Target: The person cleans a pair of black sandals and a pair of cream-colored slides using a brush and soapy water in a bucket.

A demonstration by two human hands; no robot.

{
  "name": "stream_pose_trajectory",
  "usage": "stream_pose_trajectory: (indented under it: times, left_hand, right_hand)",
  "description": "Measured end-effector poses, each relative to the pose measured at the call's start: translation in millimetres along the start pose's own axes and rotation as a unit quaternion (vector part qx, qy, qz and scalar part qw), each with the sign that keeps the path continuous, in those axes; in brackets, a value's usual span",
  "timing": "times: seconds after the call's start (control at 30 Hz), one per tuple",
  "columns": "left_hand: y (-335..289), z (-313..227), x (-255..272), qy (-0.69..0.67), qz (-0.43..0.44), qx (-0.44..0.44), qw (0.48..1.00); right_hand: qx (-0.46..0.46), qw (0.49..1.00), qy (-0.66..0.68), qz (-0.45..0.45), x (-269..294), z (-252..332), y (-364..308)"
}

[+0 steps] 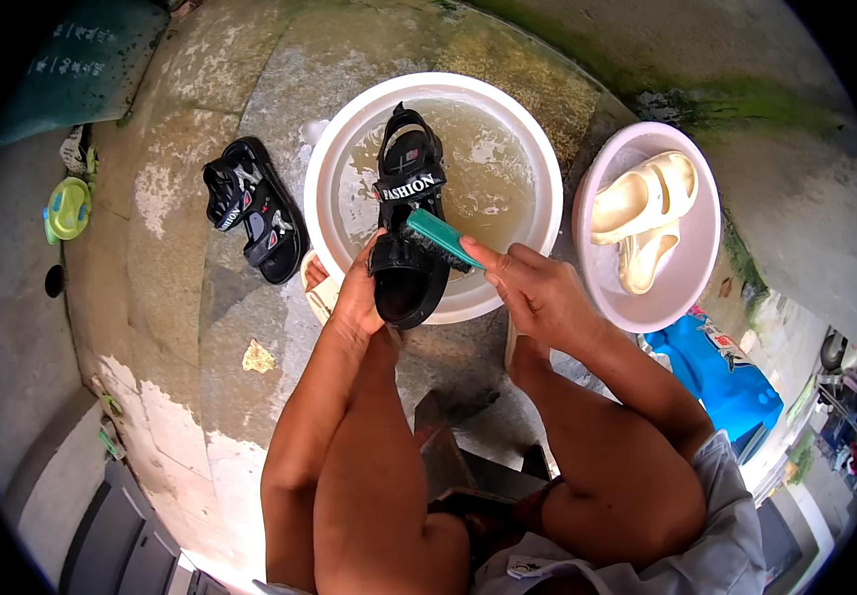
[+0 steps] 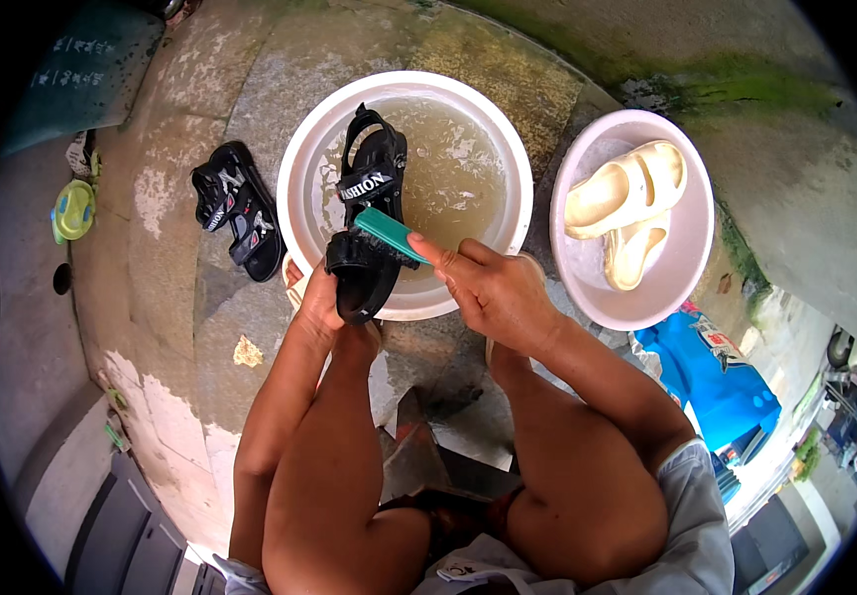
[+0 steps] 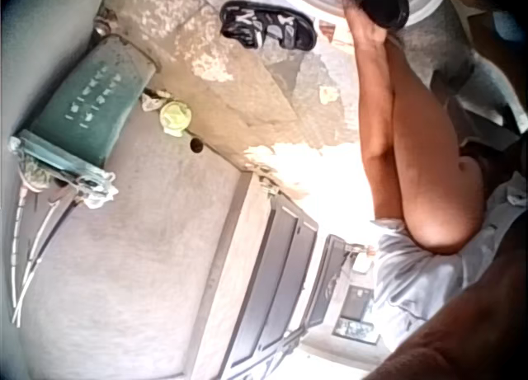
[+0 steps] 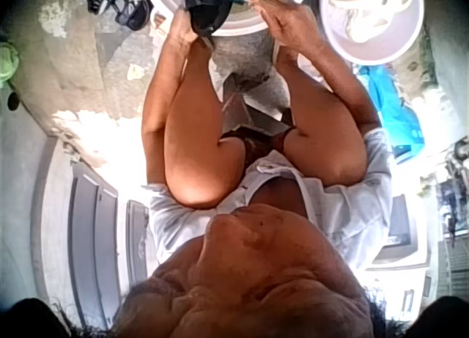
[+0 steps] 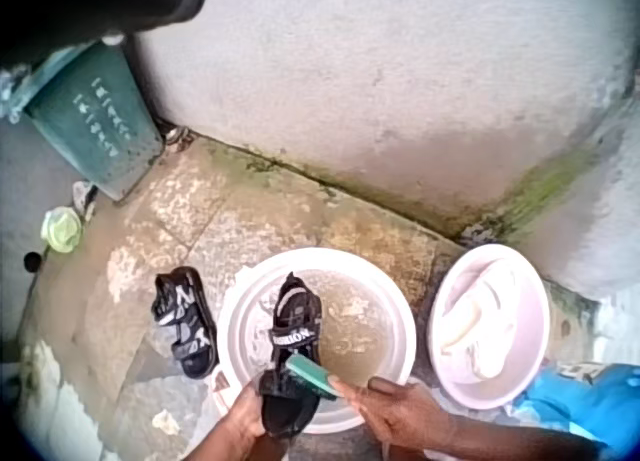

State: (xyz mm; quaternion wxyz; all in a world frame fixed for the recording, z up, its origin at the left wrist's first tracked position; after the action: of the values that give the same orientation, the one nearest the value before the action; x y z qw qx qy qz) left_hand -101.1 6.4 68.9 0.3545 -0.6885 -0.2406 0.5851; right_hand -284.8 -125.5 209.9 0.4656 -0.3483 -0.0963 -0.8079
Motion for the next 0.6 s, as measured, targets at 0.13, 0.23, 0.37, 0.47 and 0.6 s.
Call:
stream_pose_trajectory:
  times: [0.13,0.23,0.37,0.47,0.6]
  left_hand:
    - [12.1,7.9,-12.1,0.077,-0.055,-0.020,0.995]
    - [13.8,-0.7,0.1,0.007,-0.027,0.025,0.999]
    - [14.5,-0.9,-15.3,0.007,-0.054,0.038,0.998]
    - [22.0,-3.9,-18.8,0.076,-0.094,-0.014,0.993]
    - [0.4,-15.3,-23.4,0.093,-0.059,-0.077,0.991]
  right_hand:
    - [-0.009,0.996,-0.085,-0.001,-6.9,-33.1,24.7]
    - [-0.018,0.998,0.066,-0.013,-16.4,-16.0,11.2]
    - [-0.027,0.989,0.142,-0.015,-7.4,-23.0,10.4]
    - [-0.012,0.988,0.147,-0.038,-10.8,-31.5,20.2]
    - [-0.022,0.988,0.131,-0.075,-19.8,-41.2,28.7]
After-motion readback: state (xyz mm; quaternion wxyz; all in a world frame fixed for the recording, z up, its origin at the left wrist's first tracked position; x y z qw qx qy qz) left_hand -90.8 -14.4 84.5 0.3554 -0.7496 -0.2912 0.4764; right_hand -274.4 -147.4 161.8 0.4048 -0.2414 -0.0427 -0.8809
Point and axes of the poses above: each hand's wrist, its own y-axis towards the middle knuckle, its own x-axis out of the back of the hand, z = x × y, the point moved 4 cm from there along y, towards the middle knuckle, and after that the axes turned 1 degree about -x, right-handed, at the moved point
